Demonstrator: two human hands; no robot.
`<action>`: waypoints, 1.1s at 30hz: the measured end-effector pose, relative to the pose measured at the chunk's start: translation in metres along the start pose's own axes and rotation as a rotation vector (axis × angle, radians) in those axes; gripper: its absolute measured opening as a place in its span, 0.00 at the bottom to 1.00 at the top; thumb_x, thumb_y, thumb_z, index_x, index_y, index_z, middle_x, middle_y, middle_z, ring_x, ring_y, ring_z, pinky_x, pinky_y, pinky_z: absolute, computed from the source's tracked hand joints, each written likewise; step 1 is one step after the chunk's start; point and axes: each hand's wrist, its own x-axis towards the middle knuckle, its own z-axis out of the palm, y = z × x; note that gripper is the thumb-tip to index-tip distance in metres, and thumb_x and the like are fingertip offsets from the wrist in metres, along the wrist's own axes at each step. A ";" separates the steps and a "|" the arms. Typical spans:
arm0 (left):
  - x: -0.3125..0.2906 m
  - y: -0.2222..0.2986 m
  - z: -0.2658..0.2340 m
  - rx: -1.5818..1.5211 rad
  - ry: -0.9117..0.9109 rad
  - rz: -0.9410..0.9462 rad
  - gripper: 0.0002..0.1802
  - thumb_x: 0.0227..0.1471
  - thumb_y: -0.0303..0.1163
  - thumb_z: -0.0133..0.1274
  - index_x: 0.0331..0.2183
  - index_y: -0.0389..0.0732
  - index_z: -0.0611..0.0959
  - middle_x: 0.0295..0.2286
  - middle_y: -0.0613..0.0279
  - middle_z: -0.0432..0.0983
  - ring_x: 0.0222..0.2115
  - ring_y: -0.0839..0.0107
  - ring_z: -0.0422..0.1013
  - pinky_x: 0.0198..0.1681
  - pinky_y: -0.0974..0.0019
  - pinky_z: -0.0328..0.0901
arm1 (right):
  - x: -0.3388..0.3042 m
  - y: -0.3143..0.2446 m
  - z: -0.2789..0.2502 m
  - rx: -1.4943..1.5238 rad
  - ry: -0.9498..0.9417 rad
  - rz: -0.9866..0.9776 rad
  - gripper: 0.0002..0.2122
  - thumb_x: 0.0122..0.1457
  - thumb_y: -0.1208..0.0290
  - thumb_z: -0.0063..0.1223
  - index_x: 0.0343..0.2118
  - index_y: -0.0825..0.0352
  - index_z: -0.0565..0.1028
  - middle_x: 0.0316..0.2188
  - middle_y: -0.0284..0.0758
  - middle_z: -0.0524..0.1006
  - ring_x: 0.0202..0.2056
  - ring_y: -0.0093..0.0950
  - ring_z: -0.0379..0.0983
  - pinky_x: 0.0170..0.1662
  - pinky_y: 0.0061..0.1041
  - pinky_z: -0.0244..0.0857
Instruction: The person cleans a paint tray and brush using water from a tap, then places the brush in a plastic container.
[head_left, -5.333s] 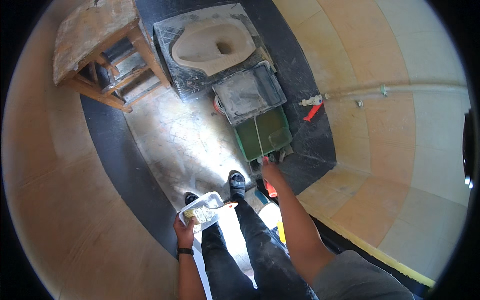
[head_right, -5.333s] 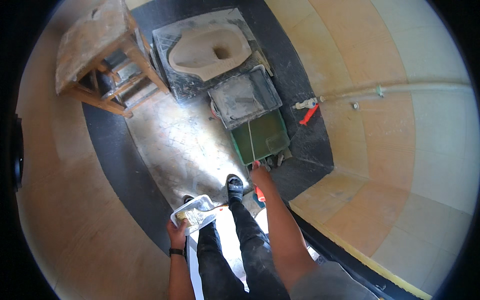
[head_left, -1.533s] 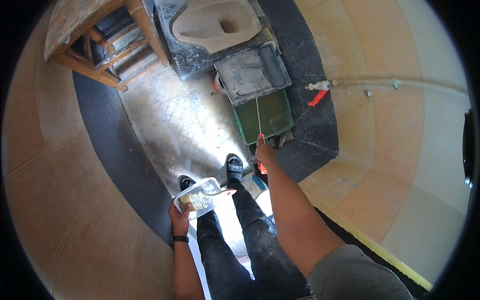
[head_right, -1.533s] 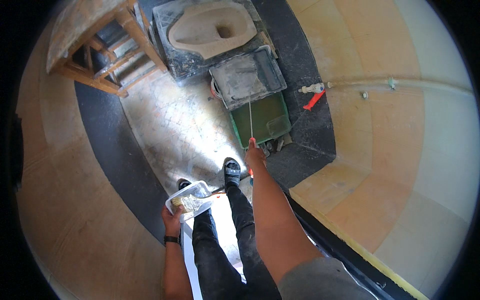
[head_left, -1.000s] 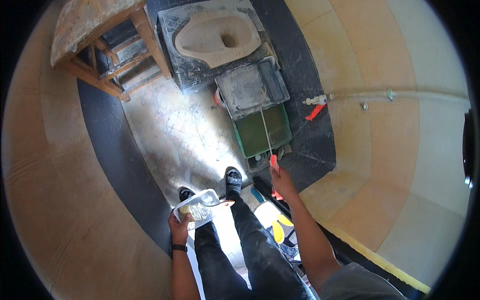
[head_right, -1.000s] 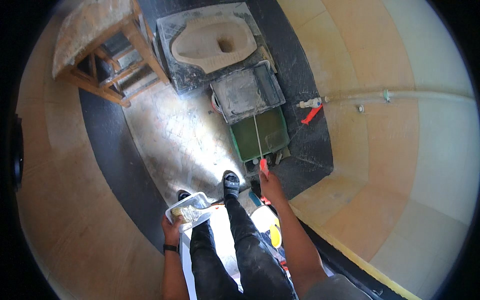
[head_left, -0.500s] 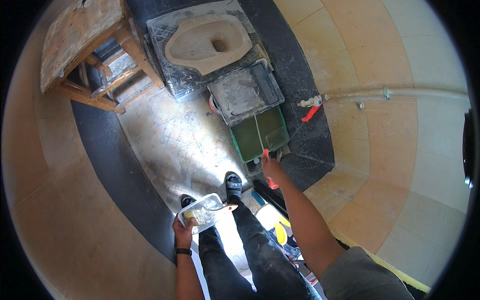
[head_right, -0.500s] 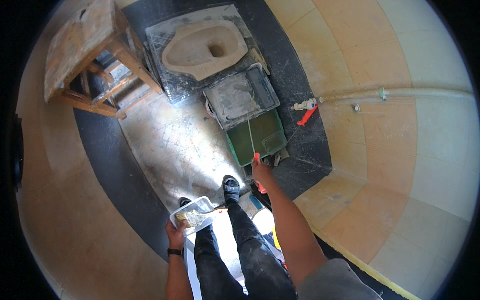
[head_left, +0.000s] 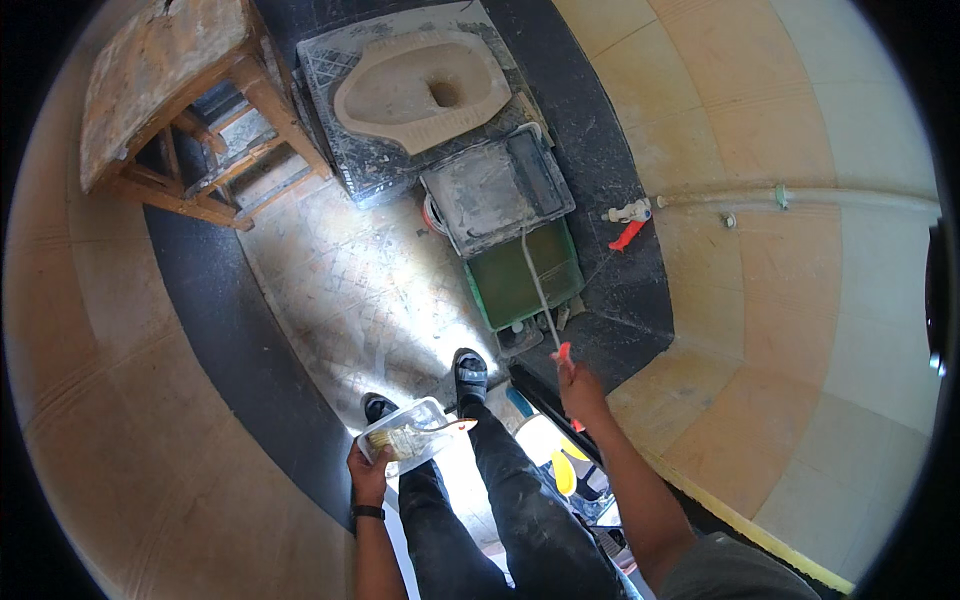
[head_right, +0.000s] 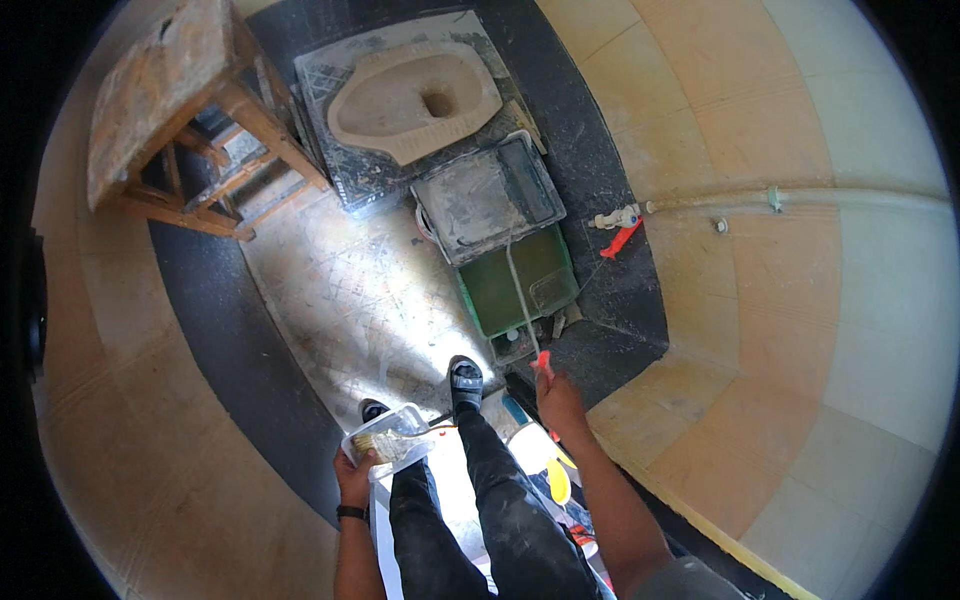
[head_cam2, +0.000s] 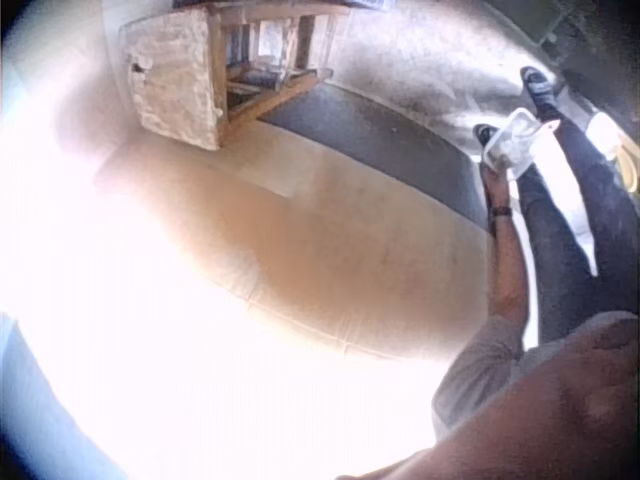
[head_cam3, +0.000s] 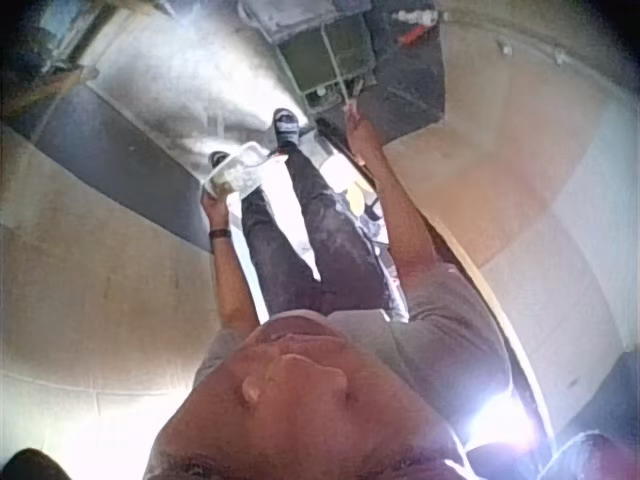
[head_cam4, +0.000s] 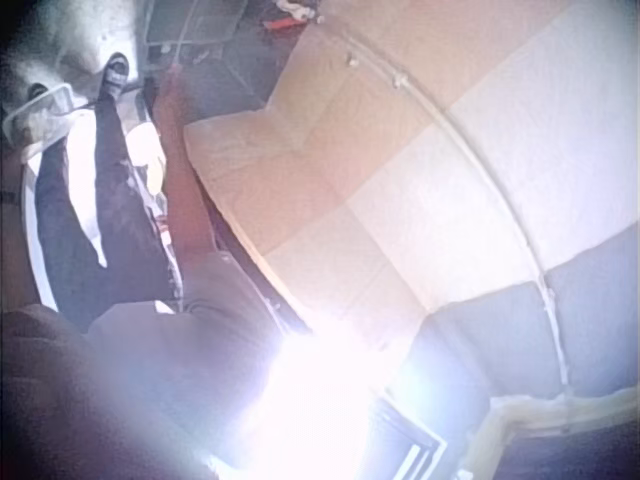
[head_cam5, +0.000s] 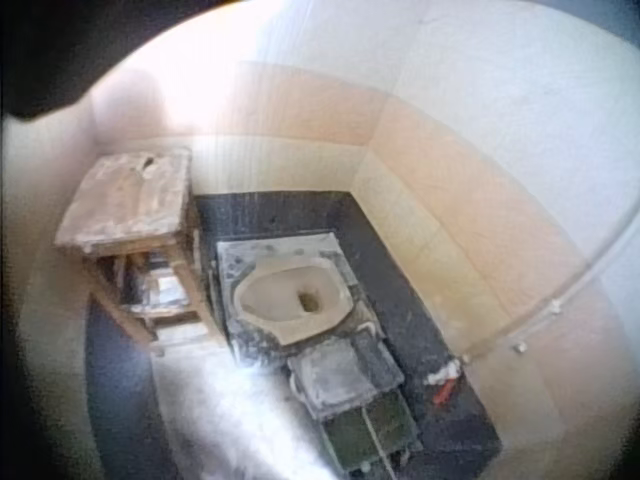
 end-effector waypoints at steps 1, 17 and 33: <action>-0.001 0.001 0.001 -0.021 0.020 -0.009 0.19 0.50 0.22 0.62 0.45 0.35 0.77 0.39 0.62 0.78 0.40 0.74 0.73 0.47 0.67 0.68 | -0.008 -0.004 0.004 -0.065 -0.036 -0.088 0.29 0.69 0.47 0.33 0.48 0.72 0.75 0.27 0.52 0.77 0.31 0.49 0.78 0.33 0.46 0.71; 0.010 0.025 0.039 -0.222 -0.058 -0.056 0.22 0.52 0.22 0.60 0.49 0.33 0.76 0.44 0.60 0.77 0.43 0.71 0.74 0.48 0.67 0.69 | 0.041 -0.104 -0.047 0.689 -0.421 0.310 0.30 0.66 0.39 0.34 0.35 0.68 0.74 0.17 0.38 0.72 0.15 0.31 0.71 0.21 0.36 0.66; 0.075 0.095 0.164 -0.554 -0.367 -0.351 0.17 0.55 0.27 0.59 0.47 0.37 0.79 0.42 0.62 0.79 0.41 0.72 0.75 0.47 0.67 0.69 | -0.056 -0.054 0.144 0.532 -0.179 -0.476 0.18 0.56 0.69 0.63 0.47 0.67 0.70 0.24 0.39 0.73 0.26 0.33 0.71 0.32 0.37 0.65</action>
